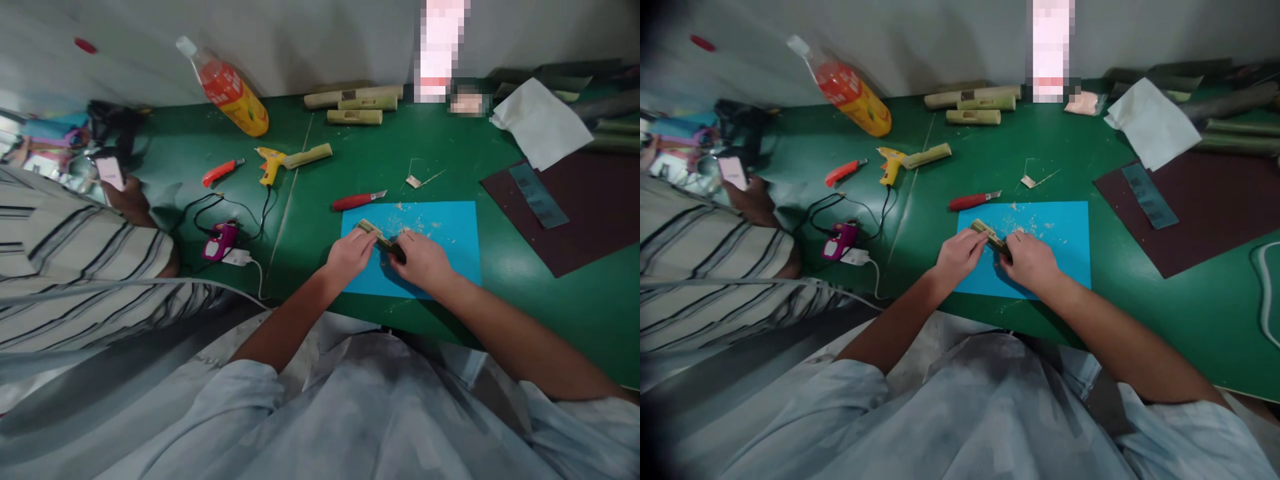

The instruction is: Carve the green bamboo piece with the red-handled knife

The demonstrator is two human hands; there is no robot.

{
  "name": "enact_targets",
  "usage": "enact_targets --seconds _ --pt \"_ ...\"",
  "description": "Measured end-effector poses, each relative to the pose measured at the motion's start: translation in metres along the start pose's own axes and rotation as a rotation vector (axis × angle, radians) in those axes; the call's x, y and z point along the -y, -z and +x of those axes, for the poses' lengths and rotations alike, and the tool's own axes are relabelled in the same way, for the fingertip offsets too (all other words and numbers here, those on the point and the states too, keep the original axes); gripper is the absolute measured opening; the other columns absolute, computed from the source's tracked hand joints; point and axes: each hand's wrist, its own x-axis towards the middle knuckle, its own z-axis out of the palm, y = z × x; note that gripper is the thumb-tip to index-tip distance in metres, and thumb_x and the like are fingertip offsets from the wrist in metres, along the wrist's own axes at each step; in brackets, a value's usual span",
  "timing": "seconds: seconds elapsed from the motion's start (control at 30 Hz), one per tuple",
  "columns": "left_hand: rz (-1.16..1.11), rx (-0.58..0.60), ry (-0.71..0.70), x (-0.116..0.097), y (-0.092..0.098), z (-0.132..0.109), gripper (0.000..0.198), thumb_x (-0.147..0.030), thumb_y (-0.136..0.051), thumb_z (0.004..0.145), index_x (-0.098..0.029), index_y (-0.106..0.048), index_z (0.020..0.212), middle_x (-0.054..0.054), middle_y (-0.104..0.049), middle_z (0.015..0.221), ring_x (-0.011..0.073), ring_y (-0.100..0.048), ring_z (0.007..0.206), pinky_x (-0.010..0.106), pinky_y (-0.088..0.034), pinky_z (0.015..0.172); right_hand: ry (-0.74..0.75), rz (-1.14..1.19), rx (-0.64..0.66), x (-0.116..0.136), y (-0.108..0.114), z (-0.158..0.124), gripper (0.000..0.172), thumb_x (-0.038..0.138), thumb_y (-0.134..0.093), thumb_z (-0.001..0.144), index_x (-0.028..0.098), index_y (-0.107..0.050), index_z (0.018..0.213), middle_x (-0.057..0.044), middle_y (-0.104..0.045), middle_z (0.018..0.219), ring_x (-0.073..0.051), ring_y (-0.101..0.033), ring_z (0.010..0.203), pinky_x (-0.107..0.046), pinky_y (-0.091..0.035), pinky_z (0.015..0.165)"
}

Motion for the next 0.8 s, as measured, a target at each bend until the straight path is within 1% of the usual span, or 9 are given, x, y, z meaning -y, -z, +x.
enact_targets --seconds 0.07,0.17,0.23,0.33,0.43,0.6,0.73,0.8 --pt "-0.014 0.011 0.001 0.0015 0.0004 0.0000 0.030 -0.032 -0.051 0.111 -0.019 -0.077 0.118 0.010 -0.079 0.101 0.0198 -0.077 0.096 0.031 -0.062 0.086 0.000 0.000 -0.001 -0.0004 -0.0003 -0.0001 0.021 0.035 -0.056 0.100 0.018 -0.067 0.103 -0.013 -0.072 0.108 -0.026 -0.065 0.098 -0.036 -0.036 0.072" --pt "0.018 -0.049 0.030 0.0018 -0.0006 -0.0005 0.031 -0.032 -0.050 0.111 -0.018 -0.078 0.114 0.009 -0.079 0.096 0.0189 -0.076 0.091 0.031 -0.062 0.084 -0.002 -0.003 -0.009 -0.0012 -0.0019 -0.0004 0.021 0.035 -0.055 0.101 0.018 -0.066 0.104 -0.013 -0.072 0.108 -0.027 -0.064 0.099 -0.036 -0.036 0.072" --pt "0.027 -0.072 0.007 -0.0004 -0.0021 -0.0016 0.031 -0.032 -0.050 0.111 -0.018 -0.077 0.115 0.008 -0.079 0.095 0.0184 -0.076 0.091 0.030 -0.063 0.082 0.003 -0.004 -0.011 -0.0015 -0.0030 -0.0005 0.022 0.036 -0.055 0.101 0.018 -0.066 0.105 -0.013 -0.072 0.109 -0.027 -0.064 0.098 -0.036 -0.036 0.072" --pt "0.012 -0.073 -0.028 -0.0032 -0.0029 -0.0026 0.029 -0.030 -0.052 0.111 -0.017 -0.077 0.117 0.008 -0.080 0.097 0.0180 -0.077 0.092 0.029 -0.063 0.083 0.005 -0.008 -0.015 -0.0017 -0.0038 -0.0007 0.021 0.036 -0.056 0.101 0.017 -0.066 0.103 -0.013 -0.072 0.108 -0.027 -0.065 0.098 -0.036 -0.036 0.072" --pt "0.047 -0.100 0.017 -0.0024 -0.0013 -0.0020 0.030 -0.030 -0.051 0.112 -0.017 -0.077 0.115 0.009 -0.080 0.098 0.0180 -0.077 0.093 0.030 -0.064 0.085 0.001 -0.015 -0.024 -0.0017 -0.0038 -0.0011 0.020 0.035 -0.056 0.101 0.018 -0.066 0.103 -0.013 -0.072 0.108 -0.027 -0.065 0.100 -0.036 -0.035 0.072" --pt "-0.013 -0.073 -0.013 0.0004 0.0001 -0.0012 0.029 -0.029 -0.052 0.111 -0.016 -0.077 0.116 0.010 -0.079 0.097 0.0189 -0.076 0.093 0.030 -0.063 0.084 0.003 -0.017 -0.025 -0.0020 -0.0045 -0.0017 0.020 0.036 -0.057 0.101 0.018 -0.066 0.103 -0.013 -0.072 0.108 -0.026 -0.065 0.100 -0.036 -0.035 0.072" --pt "0.005 -0.128 0.064 0.0028 -0.0002 -0.0011 0.029 -0.030 -0.052 0.111 -0.017 -0.077 0.115 0.009 -0.079 0.096 0.0184 -0.076 0.092 0.031 -0.062 0.085 0.003 -0.023 -0.033 -0.0023 -0.0052 -0.0012 0.020 0.035 -0.057 0.101 0.018 -0.066 0.104 -0.013 -0.072 0.109 -0.026 -0.065 0.102 -0.036 -0.036 0.074" --pt "0.008 -0.116 0.054 0.0028 -0.0011 -0.0010 0.030 -0.031 -0.051 0.111 -0.017 -0.078 0.115 0.009 -0.079 0.095 0.0186 -0.076 0.092 0.031 -0.063 0.085 0.014 -0.026 -0.028 -0.0024 -0.0048 -0.0008 0.020 0.036 -0.057 0.101 0.018 -0.066 0.104 -0.013 -0.072 0.109 -0.026 -0.065 0.101 -0.035 -0.037 0.075"
